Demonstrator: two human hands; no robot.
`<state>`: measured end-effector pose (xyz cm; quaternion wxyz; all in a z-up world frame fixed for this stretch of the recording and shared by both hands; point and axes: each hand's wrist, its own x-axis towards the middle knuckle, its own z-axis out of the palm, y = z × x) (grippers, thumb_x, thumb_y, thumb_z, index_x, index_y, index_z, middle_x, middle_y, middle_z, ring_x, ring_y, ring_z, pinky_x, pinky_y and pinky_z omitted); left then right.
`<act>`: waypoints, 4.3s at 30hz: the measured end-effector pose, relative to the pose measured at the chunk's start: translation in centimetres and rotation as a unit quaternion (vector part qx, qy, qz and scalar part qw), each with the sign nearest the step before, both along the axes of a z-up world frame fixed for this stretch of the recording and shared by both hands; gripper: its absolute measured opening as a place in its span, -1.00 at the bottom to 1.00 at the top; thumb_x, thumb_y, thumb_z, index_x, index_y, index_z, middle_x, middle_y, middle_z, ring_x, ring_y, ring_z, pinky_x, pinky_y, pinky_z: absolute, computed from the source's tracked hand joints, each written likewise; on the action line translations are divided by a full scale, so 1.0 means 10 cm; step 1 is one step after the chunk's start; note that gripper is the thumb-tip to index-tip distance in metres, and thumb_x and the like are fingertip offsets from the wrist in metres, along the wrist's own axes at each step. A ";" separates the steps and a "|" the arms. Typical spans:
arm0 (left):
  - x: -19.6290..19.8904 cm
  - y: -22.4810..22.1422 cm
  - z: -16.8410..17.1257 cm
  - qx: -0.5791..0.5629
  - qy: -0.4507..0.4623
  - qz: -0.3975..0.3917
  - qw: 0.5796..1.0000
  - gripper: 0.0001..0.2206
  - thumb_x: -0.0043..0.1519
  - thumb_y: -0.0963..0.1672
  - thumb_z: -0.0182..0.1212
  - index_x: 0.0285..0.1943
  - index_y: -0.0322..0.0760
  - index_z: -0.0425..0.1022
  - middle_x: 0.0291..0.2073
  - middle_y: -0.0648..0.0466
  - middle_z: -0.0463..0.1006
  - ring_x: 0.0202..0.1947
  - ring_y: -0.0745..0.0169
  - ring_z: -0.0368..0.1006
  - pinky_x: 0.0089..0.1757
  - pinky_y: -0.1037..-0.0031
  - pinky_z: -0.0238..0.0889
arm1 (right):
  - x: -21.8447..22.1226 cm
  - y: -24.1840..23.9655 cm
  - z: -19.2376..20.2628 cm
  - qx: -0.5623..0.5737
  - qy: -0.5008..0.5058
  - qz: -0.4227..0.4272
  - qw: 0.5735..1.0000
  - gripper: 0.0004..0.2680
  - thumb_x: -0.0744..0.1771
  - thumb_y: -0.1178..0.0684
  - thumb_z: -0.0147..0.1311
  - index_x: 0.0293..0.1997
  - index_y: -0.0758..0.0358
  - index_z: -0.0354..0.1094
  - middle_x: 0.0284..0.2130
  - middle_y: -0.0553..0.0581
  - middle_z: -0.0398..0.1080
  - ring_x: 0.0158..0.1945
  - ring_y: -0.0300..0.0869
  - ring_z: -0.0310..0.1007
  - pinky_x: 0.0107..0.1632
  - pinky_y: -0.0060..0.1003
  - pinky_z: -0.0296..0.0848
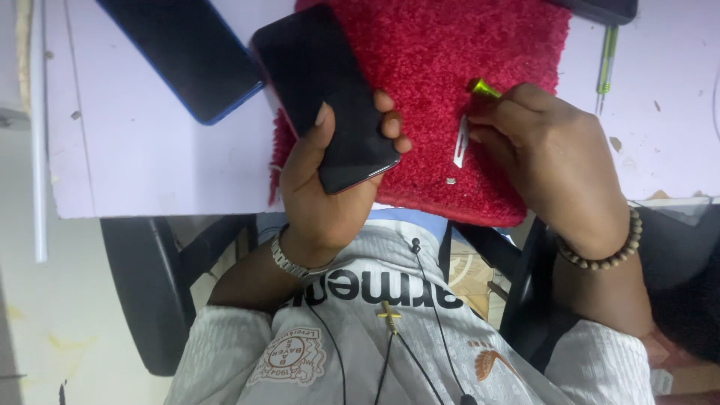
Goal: Disassembling a smartphone to inspect or repair internal components
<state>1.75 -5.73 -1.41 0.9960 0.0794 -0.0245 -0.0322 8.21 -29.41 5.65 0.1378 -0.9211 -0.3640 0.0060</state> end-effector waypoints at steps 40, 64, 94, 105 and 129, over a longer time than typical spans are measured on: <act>0.06 -0.12 -0.13 -0.058 -0.059 0.011 0.997 -0.29 0.62 0.19 -0.19 0.44 -0.56 0.46 0.31 -0.26 0.57 0.33 -0.18 0.50 0.49 -0.12 0.14 | -0.55 0.61 -0.35 0.198 -0.222 0.092 0.950 -0.88 0.40 0.34 0.40 -0.08 0.56 0.49 -0.24 0.37 0.54 -0.22 0.02 0.60 -0.13 -0.20 0.63; 0.04 -0.11 -0.10 -0.053 -0.052 -0.009 0.997 -0.27 0.58 0.20 -0.16 0.41 -0.59 0.48 0.26 -0.19 0.60 0.33 -0.10 0.51 0.49 0.00 0.19 | -0.59 0.59 -0.42 0.138 -0.250 0.080 0.955 -0.84 0.41 0.24 0.44 0.01 0.47 0.52 -0.19 0.24 0.58 -0.19 -0.04 0.60 -0.14 -0.24 0.65; 0.04 -0.13 -0.07 -0.036 -0.029 0.007 0.999 -0.28 0.56 0.20 -0.10 0.38 -0.61 0.50 0.22 -0.23 0.61 0.28 -0.10 0.53 0.42 -0.03 0.28 | -0.60 0.61 -0.37 0.144 -0.231 0.072 0.960 -0.85 0.42 0.19 0.42 -0.01 0.48 0.54 -0.21 0.29 0.58 -0.21 -0.04 0.61 -0.17 -0.22 0.65; 0.04 -0.08 -0.02 -0.019 -0.023 -0.012 1.000 -0.28 0.50 0.22 -0.12 0.29 -0.54 0.55 0.03 -0.19 0.66 0.11 -0.02 0.59 0.26 0.16 0.42 | -0.57 0.61 -0.36 0.215 -0.150 0.039 0.964 -0.78 0.38 0.20 0.48 -0.07 0.53 0.45 -0.18 0.40 0.52 -0.18 0.05 0.61 -0.09 -0.17 0.61; 0.04 -0.10 -0.04 -0.001 -0.022 0.011 1.000 -0.31 0.56 0.19 -0.14 0.34 -0.52 0.52 0.19 -0.15 0.63 0.18 0.01 0.58 0.30 0.07 0.44 | -0.50 0.66 -0.37 0.197 -0.237 0.142 0.941 -0.86 0.43 0.38 0.32 0.08 0.53 0.48 -0.22 0.35 0.50 -0.28 0.08 0.57 -0.24 -0.13 0.60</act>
